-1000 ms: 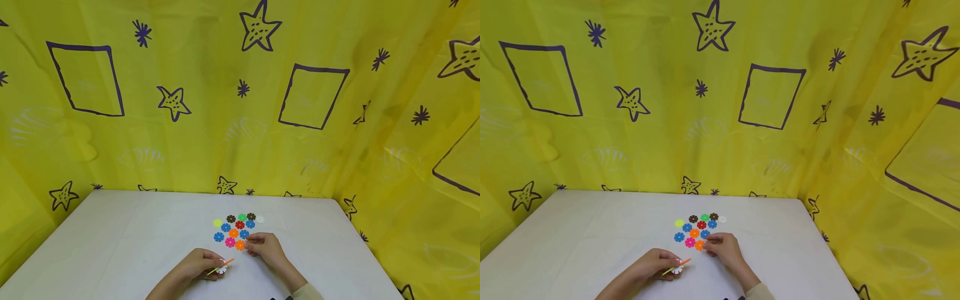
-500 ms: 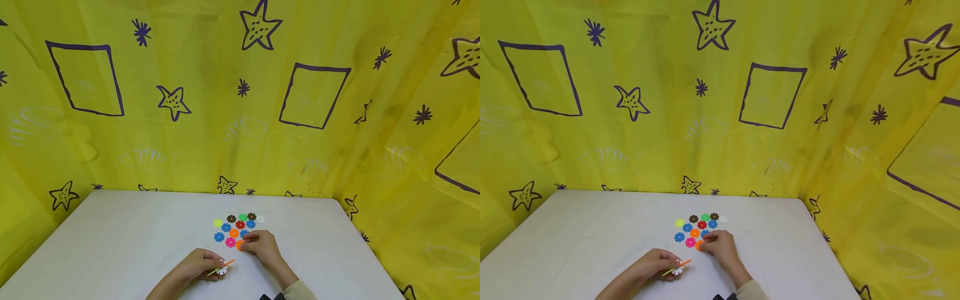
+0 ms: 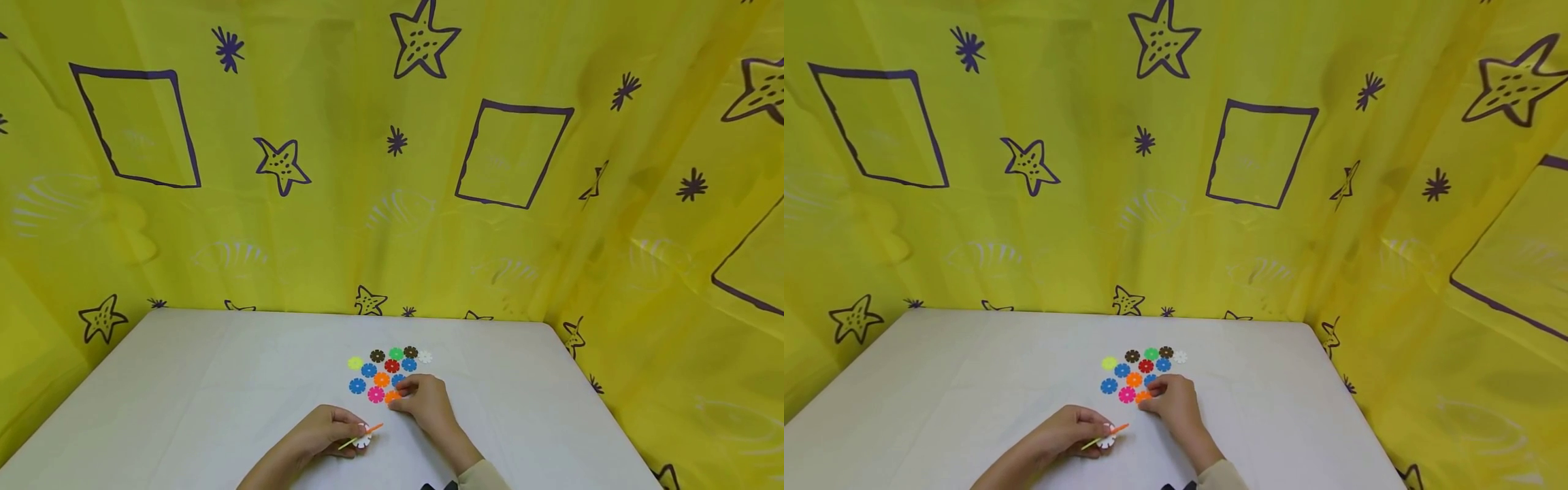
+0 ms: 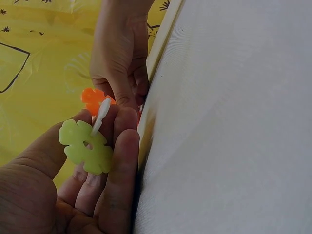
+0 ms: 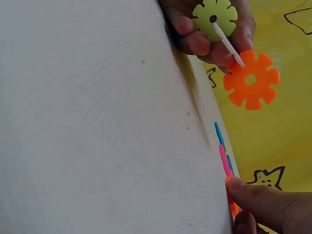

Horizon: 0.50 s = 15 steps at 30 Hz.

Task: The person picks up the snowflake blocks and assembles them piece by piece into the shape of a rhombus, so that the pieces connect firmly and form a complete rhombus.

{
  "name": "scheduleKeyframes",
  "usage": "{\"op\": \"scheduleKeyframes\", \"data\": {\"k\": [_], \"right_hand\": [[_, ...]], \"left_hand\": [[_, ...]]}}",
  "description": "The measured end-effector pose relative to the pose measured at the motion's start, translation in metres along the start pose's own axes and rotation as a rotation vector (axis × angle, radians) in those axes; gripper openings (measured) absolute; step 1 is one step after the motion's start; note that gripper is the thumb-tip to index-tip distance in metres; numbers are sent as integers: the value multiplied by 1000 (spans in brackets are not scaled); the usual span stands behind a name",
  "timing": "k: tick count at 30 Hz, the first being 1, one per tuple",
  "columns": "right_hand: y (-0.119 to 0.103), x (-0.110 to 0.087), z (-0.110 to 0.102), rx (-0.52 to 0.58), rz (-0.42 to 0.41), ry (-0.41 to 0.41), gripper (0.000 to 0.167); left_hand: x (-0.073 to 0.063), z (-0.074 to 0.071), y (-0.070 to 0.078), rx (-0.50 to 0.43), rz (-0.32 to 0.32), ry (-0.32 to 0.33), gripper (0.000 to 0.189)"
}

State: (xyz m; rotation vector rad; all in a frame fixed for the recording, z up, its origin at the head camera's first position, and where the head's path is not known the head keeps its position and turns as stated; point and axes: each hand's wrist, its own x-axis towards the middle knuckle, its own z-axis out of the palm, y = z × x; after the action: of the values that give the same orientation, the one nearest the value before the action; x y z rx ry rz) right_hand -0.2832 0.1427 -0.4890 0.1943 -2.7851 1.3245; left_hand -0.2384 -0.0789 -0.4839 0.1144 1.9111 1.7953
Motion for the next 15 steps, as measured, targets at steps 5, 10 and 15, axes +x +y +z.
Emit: {"op": "scheduleKeyframes", "data": {"k": [5,10,15], "right_hand": [[0,0,-1,30,28,-14,30],[0,-1,-2,56,32,-14,29],[1,-3,-3,76,14,-6,30]], "left_hand": [[0,0,0,1,5,2,24],[0,1,0,7,2,8,24],[-1,0,0,10,1,9,24]]}}
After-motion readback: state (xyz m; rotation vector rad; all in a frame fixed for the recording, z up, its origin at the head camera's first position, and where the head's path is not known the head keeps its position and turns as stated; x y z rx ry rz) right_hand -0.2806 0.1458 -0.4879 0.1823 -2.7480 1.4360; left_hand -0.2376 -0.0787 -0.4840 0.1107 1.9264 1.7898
